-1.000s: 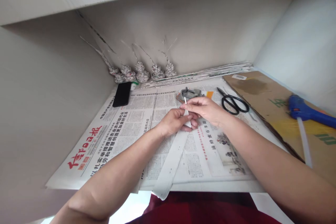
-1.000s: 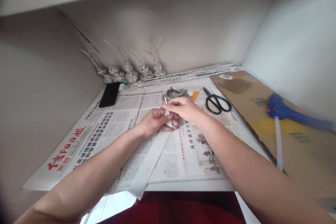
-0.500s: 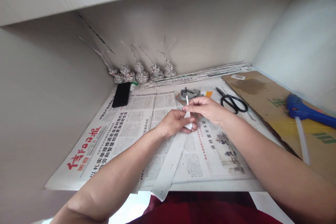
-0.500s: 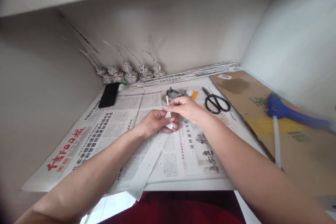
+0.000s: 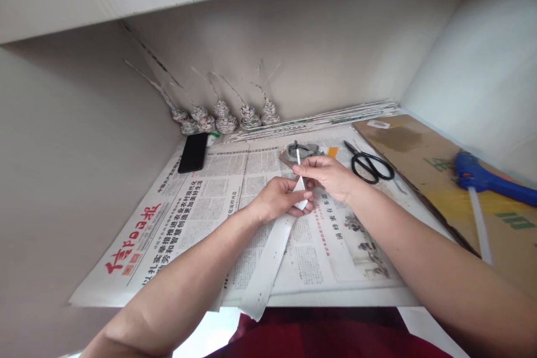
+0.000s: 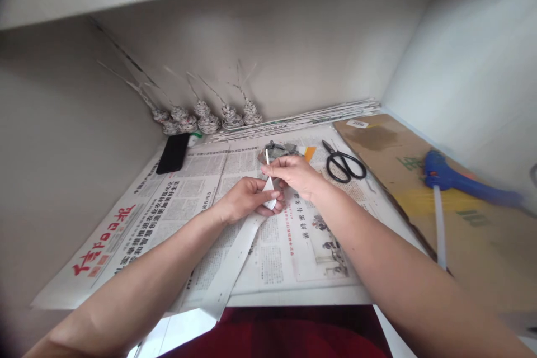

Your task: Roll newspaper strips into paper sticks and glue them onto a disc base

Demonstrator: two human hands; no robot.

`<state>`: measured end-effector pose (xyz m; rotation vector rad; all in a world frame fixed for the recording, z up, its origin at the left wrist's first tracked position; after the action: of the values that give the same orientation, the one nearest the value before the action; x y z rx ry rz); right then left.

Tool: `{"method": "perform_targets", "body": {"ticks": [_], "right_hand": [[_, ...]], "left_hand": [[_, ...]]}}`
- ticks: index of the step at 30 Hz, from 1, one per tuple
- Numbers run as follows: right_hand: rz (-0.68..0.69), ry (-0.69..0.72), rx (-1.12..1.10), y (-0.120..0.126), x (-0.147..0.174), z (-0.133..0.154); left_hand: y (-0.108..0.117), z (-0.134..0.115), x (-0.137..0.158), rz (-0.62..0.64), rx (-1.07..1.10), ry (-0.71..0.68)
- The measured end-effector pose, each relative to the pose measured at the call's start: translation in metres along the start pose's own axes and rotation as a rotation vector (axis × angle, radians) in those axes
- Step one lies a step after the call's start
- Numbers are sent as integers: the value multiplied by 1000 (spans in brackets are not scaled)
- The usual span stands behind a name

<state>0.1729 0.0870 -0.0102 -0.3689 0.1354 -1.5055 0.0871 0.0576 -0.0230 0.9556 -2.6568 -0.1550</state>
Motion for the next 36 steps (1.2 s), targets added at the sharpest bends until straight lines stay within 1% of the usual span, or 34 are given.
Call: {"method": "perform_targets", "body": {"ticks": [2, 5, 6, 7, 11, 12, 16, 17, 18, 21, 22, 23, 26, 27, 28, 32, 34, 36], "right_hand": [[41, -22, -10, -4, 1, -2], [187, -82, 19, -17, 4, -7], [211, -88, 28, -18, 5, -7], [200, -78, 29, -17, 4, -6], [28, -12, -11, -1, 0, 0], [25, -16, -21, 0, 0, 0], [173, -82, -2, -14, 3, -6], [174, -78, 7, -14, 3, -5], [144, -61, 10, -11, 2, -4], [-5, 11, -13, 3, 0, 3], [-16, 16, -22, 4, 0, 3], [10, 4, -28, 2, 0, 3], [165, -65, -20, -13, 3, -1], [181, -74, -20, -14, 3, -1], [168, -70, -25, -13, 3, 0], [22, -47, -64, -2, 2, 0], [34, -55, -61, -3, 2, -1], [112, -71, -45, -9, 2, -2]], "left_hand": [[0, -1, 0, 5, -3, -1], [0, -1, 0, 15, -1, -6], [0, -1, 0, 15, -1, -9], [0, -1, 0, 12, -3, -13], [-1, -1, 0, 12, -11, -28], [-1, -1, 0, 16, -9, -30], [0, -1, 0, 13, -9, -30], [0, -1, 0, 8, -9, -28], [0, -2, 0, 7, -9, -28], [-2, -3, 2, 25, -11, -30], [-3, -2, 2, 32, -13, -29], [-3, -2, 2, 35, -14, -27], [-2, -1, 1, 27, -21, -29], [-1, -1, 1, 24, -25, -32], [-1, -1, 1, 22, -30, -37], [-2, -2, 1, 17, -47, -42], [-2, -2, 2, 15, -45, -37], [-2, -2, 2, 15, -45, -32]]}}
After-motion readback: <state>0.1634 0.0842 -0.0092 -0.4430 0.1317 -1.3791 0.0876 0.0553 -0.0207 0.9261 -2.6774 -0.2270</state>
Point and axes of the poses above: each hand's wrist, its own x-axis away from the middle knuckle, its own y-axis out of the back of the hand, z = x × y, the point moved 10 cm from there along -x, towards the middle knuckle, and after that the axes turned 13 degrees about -x, right-handed, at the moved point
